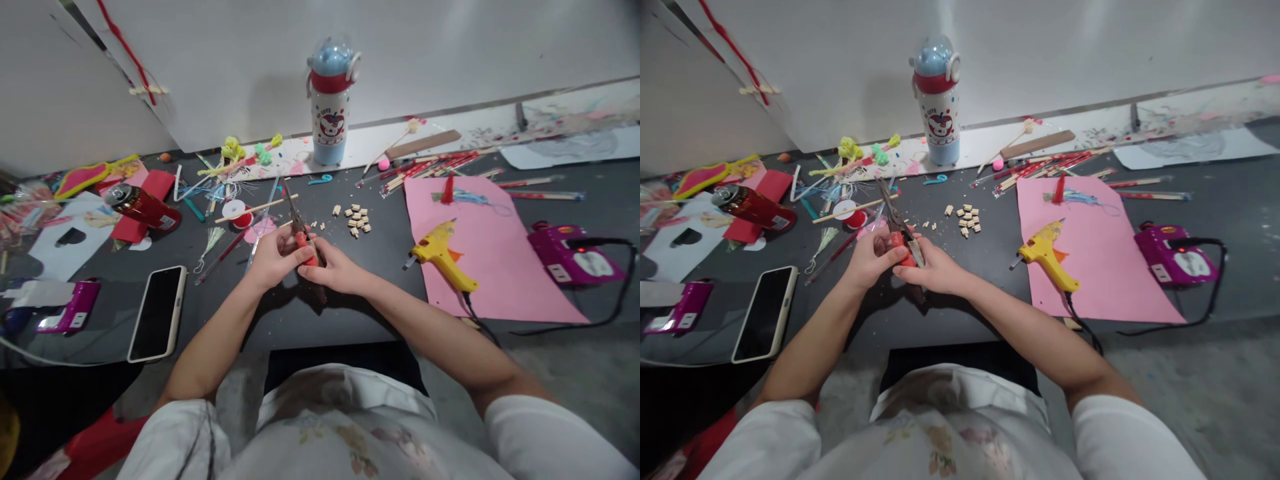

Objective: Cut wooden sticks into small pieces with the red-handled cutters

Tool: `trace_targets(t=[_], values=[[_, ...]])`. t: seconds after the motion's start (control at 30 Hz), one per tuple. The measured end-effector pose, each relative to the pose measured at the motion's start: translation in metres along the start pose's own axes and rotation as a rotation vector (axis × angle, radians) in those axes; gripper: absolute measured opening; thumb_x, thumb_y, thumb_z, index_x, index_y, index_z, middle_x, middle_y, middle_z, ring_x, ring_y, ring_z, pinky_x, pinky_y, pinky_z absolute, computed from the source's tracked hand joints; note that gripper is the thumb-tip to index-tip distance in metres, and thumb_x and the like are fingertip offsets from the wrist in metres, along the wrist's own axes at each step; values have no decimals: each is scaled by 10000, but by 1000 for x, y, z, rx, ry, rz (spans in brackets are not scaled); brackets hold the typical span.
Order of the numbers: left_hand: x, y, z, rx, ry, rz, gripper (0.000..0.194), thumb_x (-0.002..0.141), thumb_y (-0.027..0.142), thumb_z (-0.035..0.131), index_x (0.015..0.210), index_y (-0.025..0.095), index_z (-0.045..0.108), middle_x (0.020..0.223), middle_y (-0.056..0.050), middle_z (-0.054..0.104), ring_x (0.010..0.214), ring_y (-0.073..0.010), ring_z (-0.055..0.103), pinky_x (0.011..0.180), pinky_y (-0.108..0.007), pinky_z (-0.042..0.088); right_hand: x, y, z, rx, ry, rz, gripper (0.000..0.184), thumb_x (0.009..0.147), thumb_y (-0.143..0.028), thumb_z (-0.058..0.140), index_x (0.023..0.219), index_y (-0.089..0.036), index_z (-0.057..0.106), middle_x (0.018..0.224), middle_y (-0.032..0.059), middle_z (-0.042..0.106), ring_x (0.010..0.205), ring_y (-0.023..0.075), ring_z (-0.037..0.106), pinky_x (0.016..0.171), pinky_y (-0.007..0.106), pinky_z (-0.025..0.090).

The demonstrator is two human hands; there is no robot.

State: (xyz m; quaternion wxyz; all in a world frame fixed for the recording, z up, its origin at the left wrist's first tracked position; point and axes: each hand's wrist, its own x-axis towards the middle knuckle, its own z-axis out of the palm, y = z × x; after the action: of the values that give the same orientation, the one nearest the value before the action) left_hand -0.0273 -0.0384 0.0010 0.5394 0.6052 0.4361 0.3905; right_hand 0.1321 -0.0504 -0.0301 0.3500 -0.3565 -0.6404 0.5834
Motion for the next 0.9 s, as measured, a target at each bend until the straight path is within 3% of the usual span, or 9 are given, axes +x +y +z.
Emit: trace_targets(t=[0.27, 0.37, 0.5, 0.57, 0.63, 0.73, 0.9], values=[[4, 1, -2, 40, -22, -43, 527, 654, 498, 731, 1031, 155, 598, 1013, -115, 707, 922, -225, 681, 820, -342, 546, 2, -2, 0, 40, -11, 35, 370, 753, -437, 611, 984, -177, 482, 839, 1, 524, 703, 114, 492, 636, 266, 409], [3, -1, -6, 132, 20, 28, 582, 663, 558, 699, 1075, 161, 590, 1046, -125, 691, 927, -229, 674, 797, -341, 545, -1, -8, -2, 22, -9, 113, 392, 747, -469, 613, 969, -180, 468, 794, -12, 500, 683, 112, 471, 628, 270, 398], [-6, 4, -19, 448, 360, 335, 413, 861, 519, 477, 1077, 192, 609, 930, -75, 688, 789, -169, 651, 699, -304, 516, -5, -14, -5, -57, 22, 174, 454, 722, -529, 628, 960, -184, 456, 809, -9, 485, 706, 121, 459, 643, 275, 394], [-9, 9, -28, 723, 546, 498, 282, 882, 424, 488, 951, 205, 652, 867, -59, 669, 804, -168, 623, 775, -327, 487, -6, -17, -5, -66, 17, 179, 469, 718, -554, 625, 952, -185, 455, 806, -8, 485, 710, 124, 461, 641, 272, 392], [-8, 13, -36, 920, 629, 600, 216, 856, 373, 549, 961, 217, 655, 922, -71, 660, 917, -200, 601, 879, -368, 444, -7, -19, -5, -64, -4, 182, 473, 711, -565, 628, 932, -188, 447, 785, -13, 487, 695, 124, 468, 623, 265, 388], [-4, 14, -44, 1049, 566, 624, 233, 846, 336, 571, 1043, 230, 637, 1015, -83, 657, 1012, -224, 582, 940, -389, 405, -9, -22, -5, -64, -30, 201, 471, 703, -562, 640, 900, -196, 420, 740, -30, 492, 654, 118, 479, 597, 255, 379], [0, 9, -48, 1193, 512, 619, 222, 849, 321, 564, 1035, 230, 643, 980, -74, 682, 955, -222, 599, 874, -370, 426, -11, -25, -6, -95, -65, 220, 471, 714, -566, 627, 913, -197, 413, 730, -38, 504, 621, 106, 474, 572, 246, 369]])
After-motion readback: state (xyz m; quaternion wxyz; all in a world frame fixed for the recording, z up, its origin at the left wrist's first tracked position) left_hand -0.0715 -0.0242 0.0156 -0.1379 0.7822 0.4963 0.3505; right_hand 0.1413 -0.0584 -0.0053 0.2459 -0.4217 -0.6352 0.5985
